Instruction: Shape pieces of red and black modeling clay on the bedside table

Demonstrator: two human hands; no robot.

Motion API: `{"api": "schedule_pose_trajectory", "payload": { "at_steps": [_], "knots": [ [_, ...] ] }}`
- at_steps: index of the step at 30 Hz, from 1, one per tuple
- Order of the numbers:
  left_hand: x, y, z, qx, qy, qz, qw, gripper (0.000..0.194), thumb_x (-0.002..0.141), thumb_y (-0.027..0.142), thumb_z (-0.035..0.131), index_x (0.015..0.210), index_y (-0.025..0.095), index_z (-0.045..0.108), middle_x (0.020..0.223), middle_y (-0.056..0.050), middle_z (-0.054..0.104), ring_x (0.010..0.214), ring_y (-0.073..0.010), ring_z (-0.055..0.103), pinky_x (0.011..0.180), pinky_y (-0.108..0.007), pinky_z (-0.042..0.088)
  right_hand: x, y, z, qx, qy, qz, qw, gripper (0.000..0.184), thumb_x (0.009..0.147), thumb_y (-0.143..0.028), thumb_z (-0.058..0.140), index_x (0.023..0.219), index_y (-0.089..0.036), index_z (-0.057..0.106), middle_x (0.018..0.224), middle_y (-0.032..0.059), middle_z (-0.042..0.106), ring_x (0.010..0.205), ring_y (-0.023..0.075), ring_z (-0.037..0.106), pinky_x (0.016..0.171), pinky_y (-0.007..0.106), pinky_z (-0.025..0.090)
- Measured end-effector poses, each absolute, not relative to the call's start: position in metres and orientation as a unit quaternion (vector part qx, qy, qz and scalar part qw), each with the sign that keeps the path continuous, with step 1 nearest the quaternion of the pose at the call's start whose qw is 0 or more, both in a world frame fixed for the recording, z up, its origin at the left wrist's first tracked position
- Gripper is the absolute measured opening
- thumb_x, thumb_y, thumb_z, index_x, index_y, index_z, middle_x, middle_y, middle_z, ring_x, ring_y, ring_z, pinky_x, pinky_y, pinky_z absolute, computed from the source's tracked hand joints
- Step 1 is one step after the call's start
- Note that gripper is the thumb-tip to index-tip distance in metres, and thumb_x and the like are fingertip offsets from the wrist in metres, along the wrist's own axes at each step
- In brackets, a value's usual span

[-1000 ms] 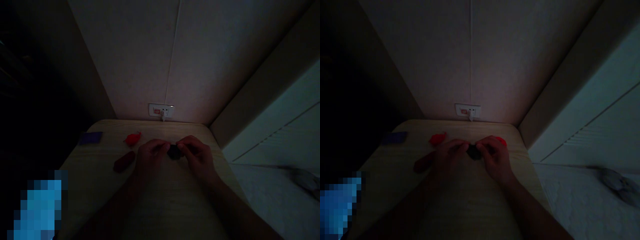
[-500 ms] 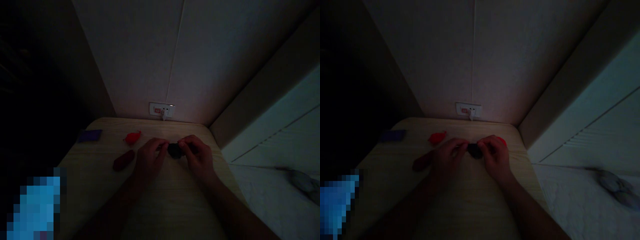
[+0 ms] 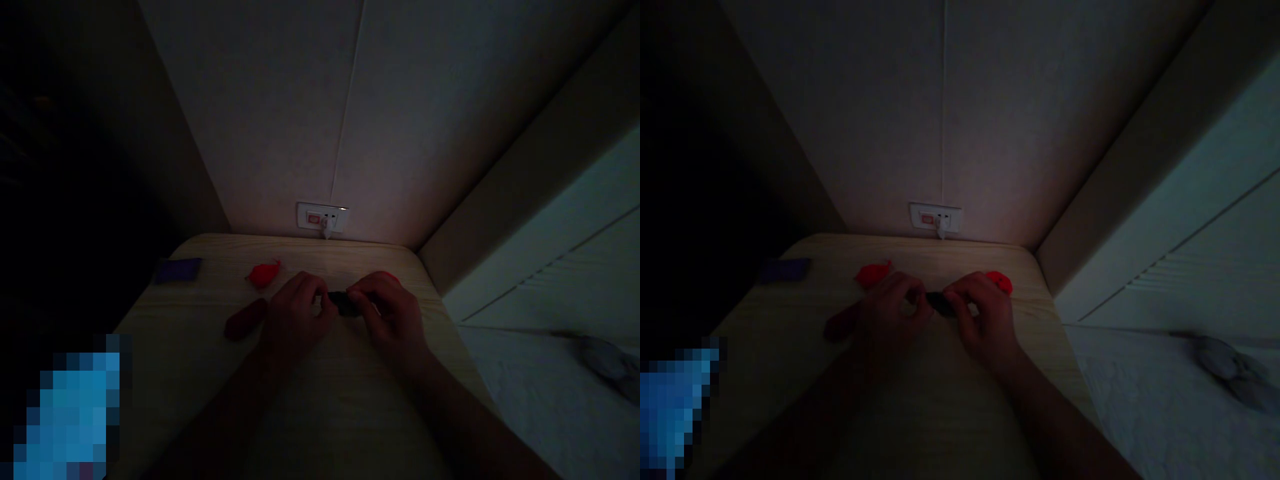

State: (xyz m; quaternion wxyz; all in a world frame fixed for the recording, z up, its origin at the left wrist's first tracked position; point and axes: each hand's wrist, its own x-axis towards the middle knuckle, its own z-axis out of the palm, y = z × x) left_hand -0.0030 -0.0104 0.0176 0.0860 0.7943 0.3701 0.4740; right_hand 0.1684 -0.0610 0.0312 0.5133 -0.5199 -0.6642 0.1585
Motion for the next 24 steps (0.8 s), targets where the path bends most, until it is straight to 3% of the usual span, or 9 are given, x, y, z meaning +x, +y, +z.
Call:
{"api": "schedule_pose_trajectory", "payload": {
  "at_steps": [3,6,12,17,24],
  "knots": [
    [-0.005,-0.011,0.019,0.78,0.366,0.49,0.132,0.012,0.073,0.009,0.057,0.074,0.021,0.055,0.068,0.002,0.059,0.063,-0.0142,0.057,0.063,-0.026,0.047,0.169,-0.058,0.029,-0.527,-0.593,0.267,0.547,0.018,0.092,-0.035,0.069,0.081,-0.021,0.071,0.079,0.0046,0.067,0.07,0.0181,0.062,0.063,0.031,0.051],
    [-0.004,-0.011,0.017,0.739,0.37,0.507,0.247,0.01,0.073,0.011,0.058,0.074,0.021,0.057,0.07,0.002,0.061,0.063,-0.0133,0.058,0.06,-0.025,0.047,0.169,-0.053,0.025,-0.506,-0.499,0.407,0.574,0.026,0.083,-0.044,0.078,0.078,-0.019,0.071,0.069,0.0016,0.065,0.06,0.0154,0.059,0.056,0.028,0.049],
    [0.002,-0.009,0.01,0.603,0.393,0.513,0.467,0.006,0.078,0.024,0.058,0.074,0.02,0.061,0.065,0.003,0.057,0.059,-0.0126,0.052,0.053,-0.023,0.042,0.168,-0.047,0.02,-0.443,-0.382,0.574,0.573,0.031,0.072,-0.044,0.086,0.076,-0.018,0.07,0.057,-0.0038,0.057,0.048,0.0101,0.049,0.048,0.023,0.041],
    [0.003,-0.007,0.012,0.579,0.349,0.511,0.531,0.01,0.077,0.028,0.06,0.076,0.018,0.062,0.07,0.001,0.061,0.066,-0.0139,0.055,0.059,-0.024,0.046,0.171,-0.049,0.024,-0.481,-0.467,0.471,0.574,0.028,0.08,-0.045,0.079,0.078,-0.018,0.07,0.064,-0.0011,0.062,0.055,0.0126,0.054,0.053,0.026,0.045],
    [0.001,-0.005,0.008,0.624,0.388,0.494,0.465,0.007,0.08,0.024,0.065,0.076,0.018,0.068,0.074,-0.001,0.069,0.072,-0.0161,0.066,0.067,-0.026,0.053,0.17,-0.057,0.034,-0.504,-0.575,0.305,0.568,0.019,0.091,-0.036,0.07,0.08,-0.02,0.07,0.077,0.0028,0.064,0.067,0.015,0.057,0.06,0.027,0.046]
  ]
}}
